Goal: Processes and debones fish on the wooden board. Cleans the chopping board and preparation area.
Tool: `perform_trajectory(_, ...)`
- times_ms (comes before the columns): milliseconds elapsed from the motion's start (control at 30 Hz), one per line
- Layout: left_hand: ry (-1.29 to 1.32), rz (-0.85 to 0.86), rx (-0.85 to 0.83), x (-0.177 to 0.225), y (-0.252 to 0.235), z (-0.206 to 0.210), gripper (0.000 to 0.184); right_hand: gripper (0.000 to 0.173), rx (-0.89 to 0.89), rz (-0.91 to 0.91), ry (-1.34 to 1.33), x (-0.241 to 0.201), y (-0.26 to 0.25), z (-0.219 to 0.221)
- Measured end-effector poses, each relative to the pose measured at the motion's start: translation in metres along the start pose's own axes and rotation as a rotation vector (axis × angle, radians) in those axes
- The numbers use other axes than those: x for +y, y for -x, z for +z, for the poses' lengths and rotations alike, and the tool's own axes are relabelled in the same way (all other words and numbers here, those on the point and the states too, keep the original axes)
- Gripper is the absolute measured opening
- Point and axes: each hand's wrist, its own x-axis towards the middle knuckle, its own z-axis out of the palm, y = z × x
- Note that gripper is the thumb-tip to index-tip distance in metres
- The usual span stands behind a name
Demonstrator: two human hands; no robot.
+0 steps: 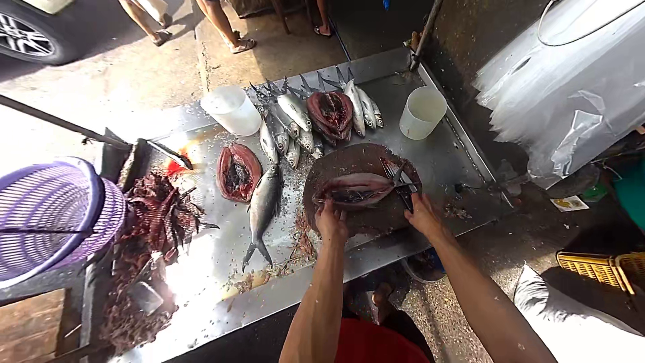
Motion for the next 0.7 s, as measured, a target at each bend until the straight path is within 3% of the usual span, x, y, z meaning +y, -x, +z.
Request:
perform_trajectory(100, -0.252, 0.152, 0.162, -0.029, -0.005, 0.021, 0.067, 0.063, -0.019, -0.05, 0.015, 0.01, 0.003, -0.001)
perform_trajectory(200, -0.619, 0.257, 0.217, -0.023, -0.019, 0.026, 0.078, 0.06, -0.005, -0.035, 0.009, 0.03, 0.009, -0.02)
perform_trajectory(333, -0.866, 0.355, 0.088, 0.003, -0.03, 0.022, 0.053, 0.045, -0.004, -0.045, -0.211, 0.074, 0.026, -0.04)
perform_trajectory(433, -1.018, 0.51, 0.028, 0.025, -0.051, 0.024, 0.047, 0.049, 0.076, -0.009, -0.373, 0.092, 0.047, -0.04)
perform_trajectory(567, -1.151, 0.622, 0.014, 0.022, -0.078, 0.018, 0.043, 0.054, 0.198, -0.177, -0.401, 0.058, 0.078, -0.036)
perform_trajectory(700, -1.131, 0.659, 0.015, 0.018, -0.079, 0.012, 0.044, 0.054, 0.061, -0.326, -0.285, -0.01, 0.082, -0.035)
